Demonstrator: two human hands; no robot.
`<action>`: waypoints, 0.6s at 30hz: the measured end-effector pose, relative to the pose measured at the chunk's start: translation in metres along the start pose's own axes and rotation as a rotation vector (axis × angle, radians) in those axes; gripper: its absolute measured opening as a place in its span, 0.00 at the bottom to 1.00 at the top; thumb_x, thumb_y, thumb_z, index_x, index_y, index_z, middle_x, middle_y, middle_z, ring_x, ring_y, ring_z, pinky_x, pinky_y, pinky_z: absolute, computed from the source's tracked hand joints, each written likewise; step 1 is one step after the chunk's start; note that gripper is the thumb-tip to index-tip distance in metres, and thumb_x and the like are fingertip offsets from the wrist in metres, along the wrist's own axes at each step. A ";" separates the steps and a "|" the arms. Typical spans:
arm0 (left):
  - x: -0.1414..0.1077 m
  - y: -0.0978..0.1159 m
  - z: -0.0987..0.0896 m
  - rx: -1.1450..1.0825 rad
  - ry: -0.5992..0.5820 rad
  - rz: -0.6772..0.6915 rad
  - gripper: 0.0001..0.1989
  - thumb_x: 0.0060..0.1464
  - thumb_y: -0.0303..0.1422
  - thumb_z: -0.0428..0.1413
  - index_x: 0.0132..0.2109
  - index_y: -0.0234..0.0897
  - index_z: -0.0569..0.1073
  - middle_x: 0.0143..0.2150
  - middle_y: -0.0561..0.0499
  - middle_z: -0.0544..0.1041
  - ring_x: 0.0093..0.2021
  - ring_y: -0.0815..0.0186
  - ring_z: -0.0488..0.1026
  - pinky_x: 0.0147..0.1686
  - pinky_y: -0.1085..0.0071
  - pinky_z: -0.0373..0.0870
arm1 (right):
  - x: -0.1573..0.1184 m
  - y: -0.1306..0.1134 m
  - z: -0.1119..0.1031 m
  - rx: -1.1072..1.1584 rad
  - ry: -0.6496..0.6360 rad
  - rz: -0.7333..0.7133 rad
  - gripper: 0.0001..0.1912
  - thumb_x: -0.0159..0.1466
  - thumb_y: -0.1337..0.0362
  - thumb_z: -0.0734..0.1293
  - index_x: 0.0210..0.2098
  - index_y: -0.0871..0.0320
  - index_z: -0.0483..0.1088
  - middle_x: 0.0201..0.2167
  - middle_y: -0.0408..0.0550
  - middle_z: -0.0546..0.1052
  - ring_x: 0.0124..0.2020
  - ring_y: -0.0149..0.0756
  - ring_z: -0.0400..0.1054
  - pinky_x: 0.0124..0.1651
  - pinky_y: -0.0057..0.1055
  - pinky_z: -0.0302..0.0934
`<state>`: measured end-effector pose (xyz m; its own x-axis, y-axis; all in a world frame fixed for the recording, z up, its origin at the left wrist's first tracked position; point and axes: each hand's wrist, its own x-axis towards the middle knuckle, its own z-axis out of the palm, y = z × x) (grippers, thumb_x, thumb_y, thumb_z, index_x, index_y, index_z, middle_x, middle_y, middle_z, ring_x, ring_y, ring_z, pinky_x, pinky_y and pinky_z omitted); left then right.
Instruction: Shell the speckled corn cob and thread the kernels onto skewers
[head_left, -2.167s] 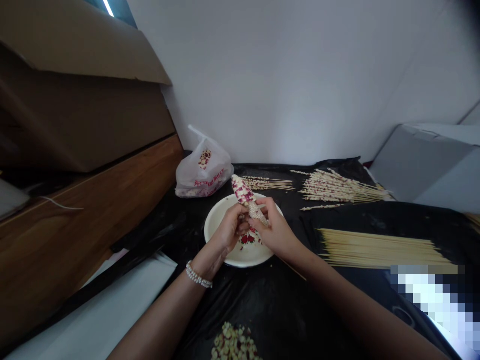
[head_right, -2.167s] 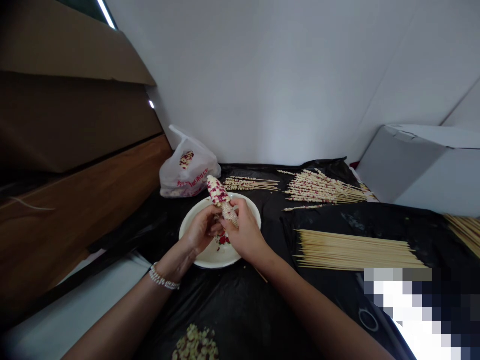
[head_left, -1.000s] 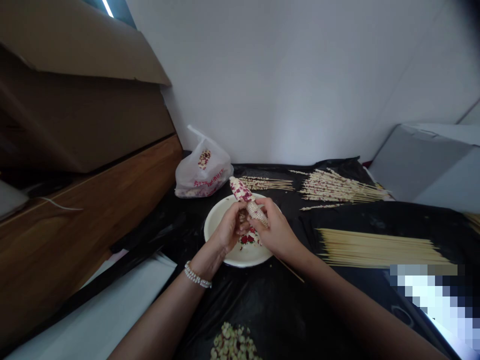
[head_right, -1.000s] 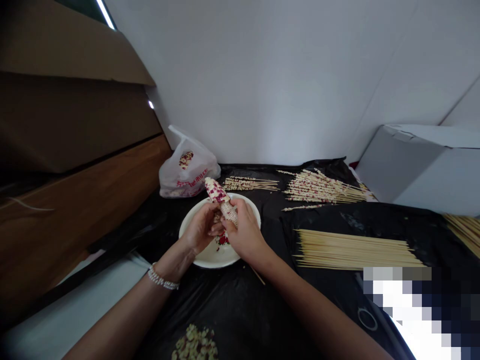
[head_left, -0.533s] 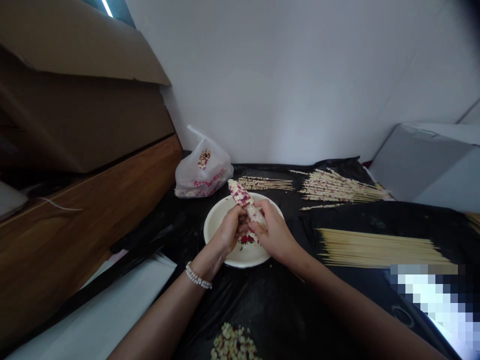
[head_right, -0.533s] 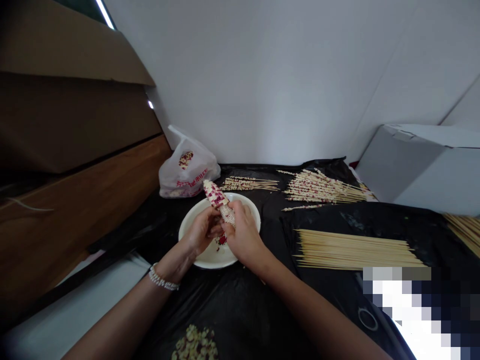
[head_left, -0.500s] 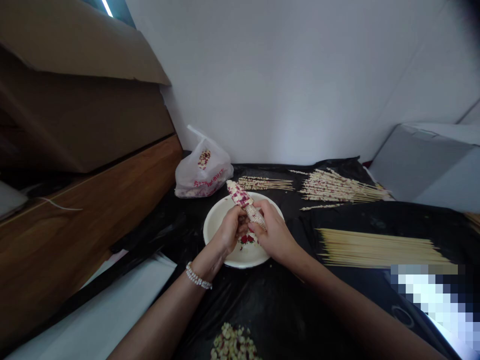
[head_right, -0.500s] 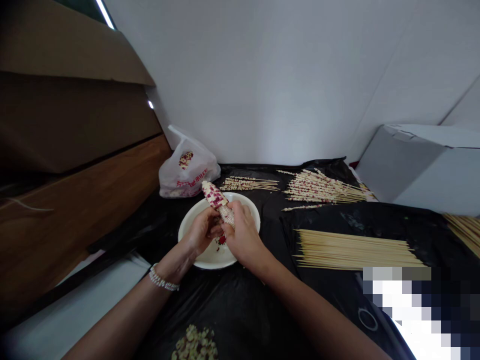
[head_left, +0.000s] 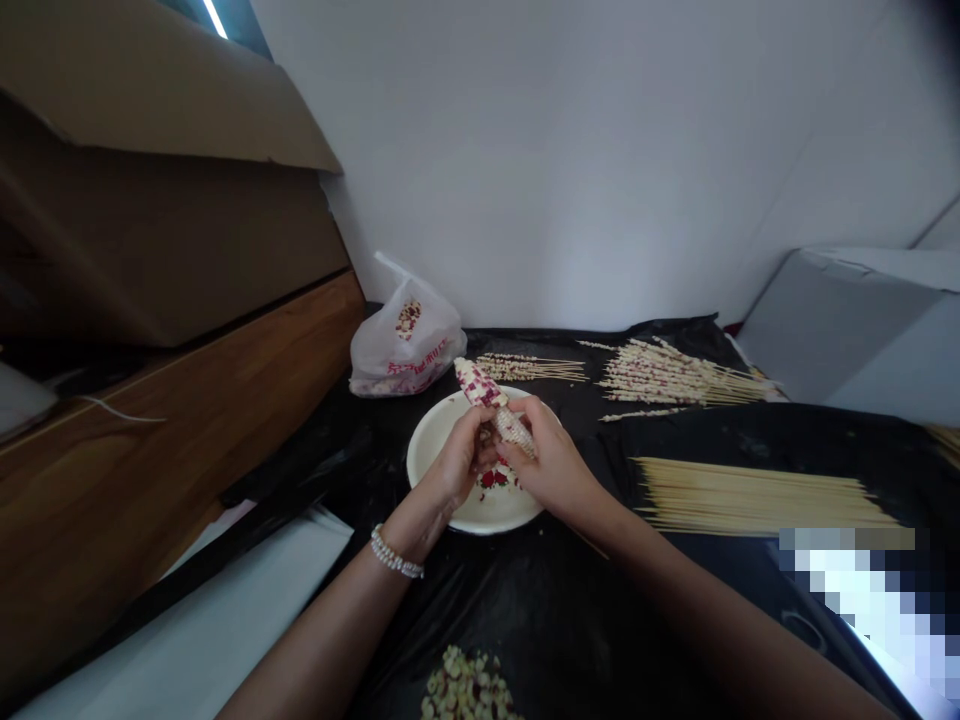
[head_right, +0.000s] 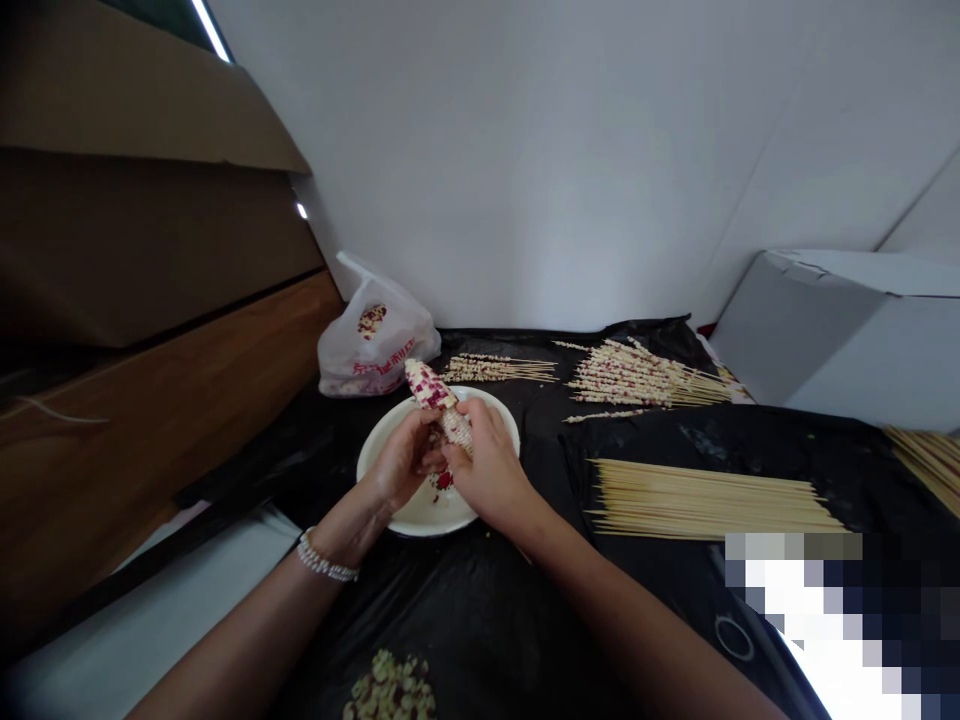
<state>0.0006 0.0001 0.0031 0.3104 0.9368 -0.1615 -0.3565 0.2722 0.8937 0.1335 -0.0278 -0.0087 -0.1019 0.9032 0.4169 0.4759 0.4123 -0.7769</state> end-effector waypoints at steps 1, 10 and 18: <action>0.001 0.000 -0.001 -0.002 0.003 -0.008 0.10 0.48 0.36 0.55 0.25 0.36 0.63 0.18 0.58 0.58 0.15 0.78 0.46 0.16 0.75 0.38 | 0.000 0.000 0.000 0.004 -0.012 -0.006 0.19 0.58 0.72 0.64 0.47 0.53 0.61 0.45 0.51 0.71 0.50 0.46 0.66 0.56 0.47 0.62; 0.003 0.000 -0.005 0.038 0.021 -0.107 0.11 0.47 0.35 0.53 0.23 0.37 0.61 0.18 0.56 0.60 0.14 0.77 0.47 0.16 0.76 0.39 | -0.003 0.001 0.001 -0.004 -0.066 -0.022 0.20 0.55 0.77 0.61 0.44 0.52 0.60 0.44 0.49 0.70 0.48 0.45 0.66 0.54 0.47 0.62; -0.001 -0.001 -0.002 0.101 0.011 -0.050 0.07 0.40 0.28 0.53 0.21 0.37 0.60 0.16 0.59 0.54 0.15 0.78 0.46 0.17 0.76 0.39 | -0.001 0.002 0.001 0.020 -0.062 -0.014 0.19 0.56 0.75 0.62 0.46 0.53 0.61 0.44 0.50 0.71 0.49 0.45 0.67 0.54 0.46 0.63</action>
<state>-0.0010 -0.0006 0.0018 0.3158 0.9251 -0.2109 -0.2501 0.2956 0.9220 0.1333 -0.0279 -0.0115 -0.1627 0.9029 0.3978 0.4569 0.4263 -0.7807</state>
